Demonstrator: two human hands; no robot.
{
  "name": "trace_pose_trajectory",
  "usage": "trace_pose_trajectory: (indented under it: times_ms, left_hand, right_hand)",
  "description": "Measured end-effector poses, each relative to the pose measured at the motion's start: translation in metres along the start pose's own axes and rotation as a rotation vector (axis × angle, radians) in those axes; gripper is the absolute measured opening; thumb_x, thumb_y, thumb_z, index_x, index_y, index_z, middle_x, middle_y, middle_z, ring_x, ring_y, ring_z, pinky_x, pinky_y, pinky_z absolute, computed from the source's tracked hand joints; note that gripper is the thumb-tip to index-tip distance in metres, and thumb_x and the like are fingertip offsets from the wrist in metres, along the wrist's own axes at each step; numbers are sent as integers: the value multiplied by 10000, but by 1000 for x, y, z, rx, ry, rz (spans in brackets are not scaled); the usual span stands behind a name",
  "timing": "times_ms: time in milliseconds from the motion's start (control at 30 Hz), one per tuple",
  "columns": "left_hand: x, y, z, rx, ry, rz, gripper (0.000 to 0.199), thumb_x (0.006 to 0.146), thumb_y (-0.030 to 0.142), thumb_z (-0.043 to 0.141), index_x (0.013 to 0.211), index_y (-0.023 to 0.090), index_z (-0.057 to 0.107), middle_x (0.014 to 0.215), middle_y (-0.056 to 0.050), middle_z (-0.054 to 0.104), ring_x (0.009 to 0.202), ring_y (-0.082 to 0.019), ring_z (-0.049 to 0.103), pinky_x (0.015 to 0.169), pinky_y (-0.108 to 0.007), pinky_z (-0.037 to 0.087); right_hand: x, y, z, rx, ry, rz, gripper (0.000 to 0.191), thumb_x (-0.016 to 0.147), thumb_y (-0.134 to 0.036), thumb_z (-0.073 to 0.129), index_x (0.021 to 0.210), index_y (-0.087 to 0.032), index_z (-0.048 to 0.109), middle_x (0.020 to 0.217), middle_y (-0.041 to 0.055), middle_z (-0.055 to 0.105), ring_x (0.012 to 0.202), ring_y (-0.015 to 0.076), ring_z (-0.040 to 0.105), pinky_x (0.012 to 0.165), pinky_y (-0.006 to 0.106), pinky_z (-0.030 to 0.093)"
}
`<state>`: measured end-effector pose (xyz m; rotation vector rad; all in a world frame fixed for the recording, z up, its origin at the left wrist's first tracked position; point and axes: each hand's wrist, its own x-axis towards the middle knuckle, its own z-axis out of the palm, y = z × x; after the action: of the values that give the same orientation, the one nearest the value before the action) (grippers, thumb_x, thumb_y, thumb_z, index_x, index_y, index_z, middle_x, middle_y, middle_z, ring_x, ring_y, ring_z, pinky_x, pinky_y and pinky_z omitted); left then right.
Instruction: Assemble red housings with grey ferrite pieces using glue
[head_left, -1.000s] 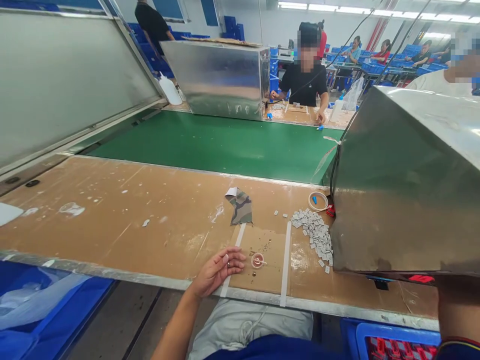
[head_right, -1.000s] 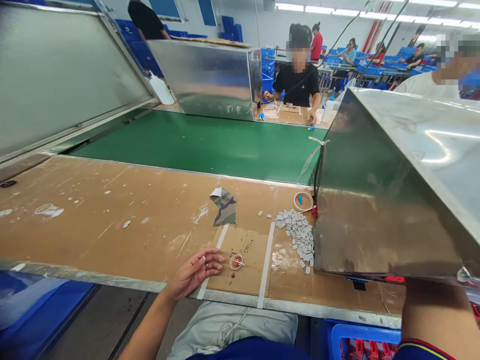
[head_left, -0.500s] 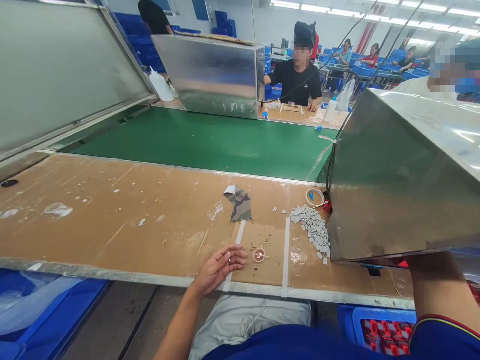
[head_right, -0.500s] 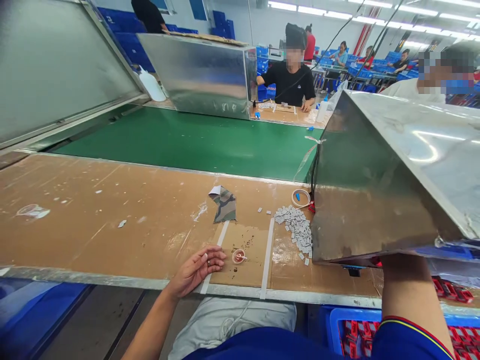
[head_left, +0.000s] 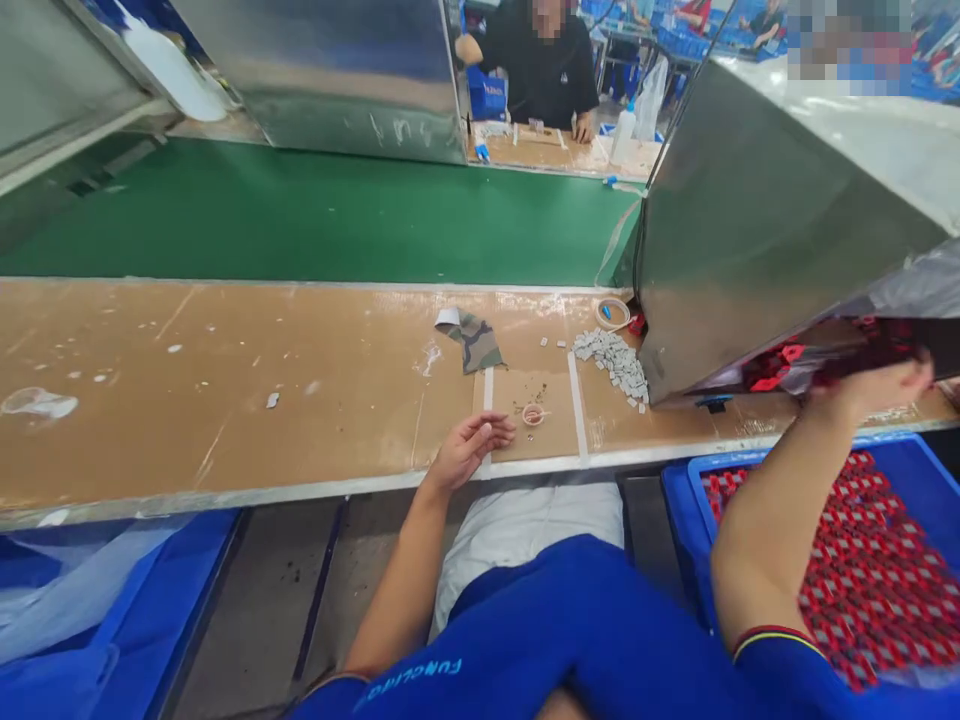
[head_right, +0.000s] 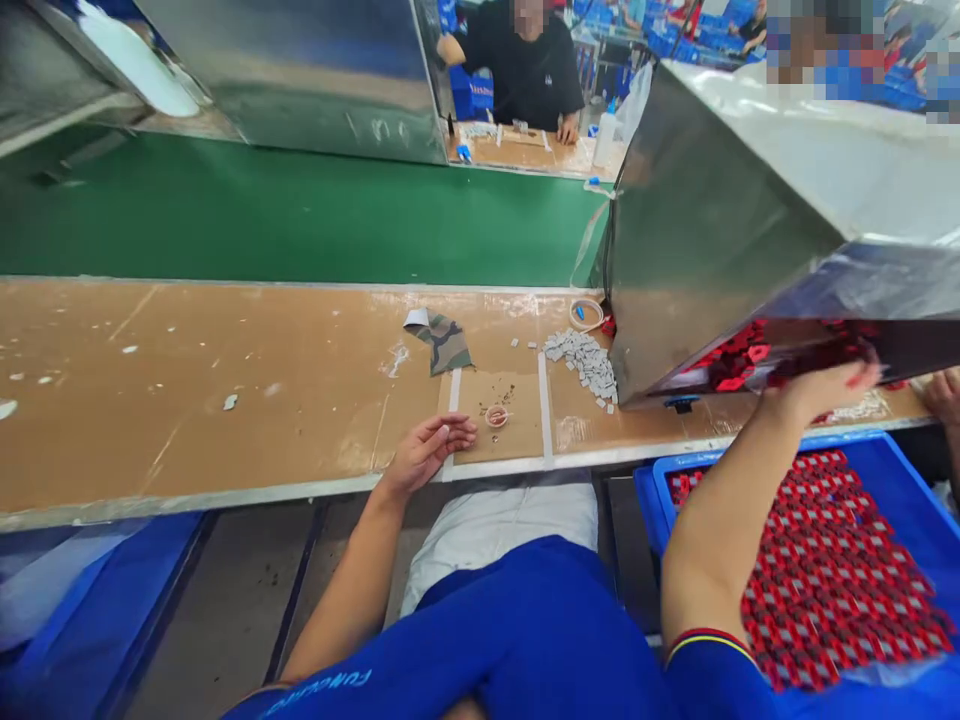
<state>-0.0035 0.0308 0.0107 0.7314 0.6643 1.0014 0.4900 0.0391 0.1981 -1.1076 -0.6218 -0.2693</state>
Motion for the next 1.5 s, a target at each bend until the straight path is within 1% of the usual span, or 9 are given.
trace_pose_trajectory:
  times_ms: [133, 267, 433, 633, 767, 933, 1167, 1300, 1500]
  left_hand:
    - [-5, -5, 3, 21, 7, 79, 462, 764, 474, 959, 1021, 125, 797, 923, -100, 832, 814, -156, 776, 776, -270, 588]
    - [-10, -11, 0, 15, 37, 119, 468, 780, 525, 932, 987, 130, 791, 883, -89, 816, 789, -149, 742, 781, -286, 577]
    - [-12, -15, -2, 7, 67, 148, 488, 776, 553, 923, 984, 132, 789, 878, -84, 805, 771, -145, 721, 787, -293, 574]
    - [-13, -16, -1, 63, 48, 177, 512, 836, 599, 853, 1015, 126, 781, 915, -112, 809, 776, -162, 717, 762, -303, 570]
    - [-12, -13, -1, 84, 23, 179, 496, 857, 594, 834, 1015, 127, 782, 915, -119, 805, 788, -172, 721, 752, -305, 569]
    - [-12, -14, 0, 134, 26, 188, 474, 883, 585, 812, 1016, 131, 786, 917, -115, 809, 788, -167, 725, 761, -298, 580]
    - [-18, -1, 10, 426, 106, 474, 385, 1004, 442, 710, 1286, 180, 733, 1277, -160, 778, 1003, -184, 760, 900, -307, 605]
    - [-11, 18, 28, 585, -46, 692, 721, 981, 458, 741, 1624, 316, 448, 1690, -178, 487, 1397, -272, 644, 1077, -384, 590]
    - [-12, 12, 58, 1002, 23, 829, 692, 993, 473, 718, 1601, 251, 475, 1571, -182, 574, 1485, -296, 569, 1218, -460, 521]
  right_hand:
    - [-72, -35, -44, 28, 233, -372, 398, 815, -755, 806, 1005, -405, 829, 1112, 66, 761, 1095, 313, 717, 1013, 612, 505]
    - [-189, -72, 15, -59, -505, -28, 285, 1011, -568, 628, 1184, -386, 762, 1181, 88, 758, 737, 222, 697, 676, 480, 584]
    - [-271, -29, 152, 38, -1444, -223, 329, 1048, -433, 485, 1176, -269, 740, 1146, 105, 762, 1083, 285, 706, 1023, 513, 564]
    - [-322, 13, 223, -8, -1919, -486, 339, 1005, -279, 498, 1255, -236, 724, 1270, 154, 689, 1124, 296, 663, 998, 472, 555]
    - [-332, 16, 234, 37, -1918, -396, 299, 952, -286, 619, 1226, -240, 730, 1236, 131, 665, 1093, 274, 663, 1000, 471, 575]
    - [-320, 1, 235, 137, -1668, 89, 241, 885, -344, 721, 1106, -248, 719, 1166, 94, 712, 1042, 233, 698, 979, 451, 617]
    - [-277, -67, 145, 350, -1492, 936, 472, 854, -645, 808, 1136, -285, 691, 1065, 24, 784, 854, 161, 744, 777, 320, 643]
    - [-279, -94, 78, 306, -1469, 982, 492, 912, -710, 725, 1150, -282, 688, 989, 27, 781, 801, 169, 721, 708, 315, 620]
    - [-309, -103, 23, 197, -1192, 881, 493, 823, -638, 859, 1060, -298, 591, 1085, 36, 747, 983, 202, 751, 884, 360, 650]
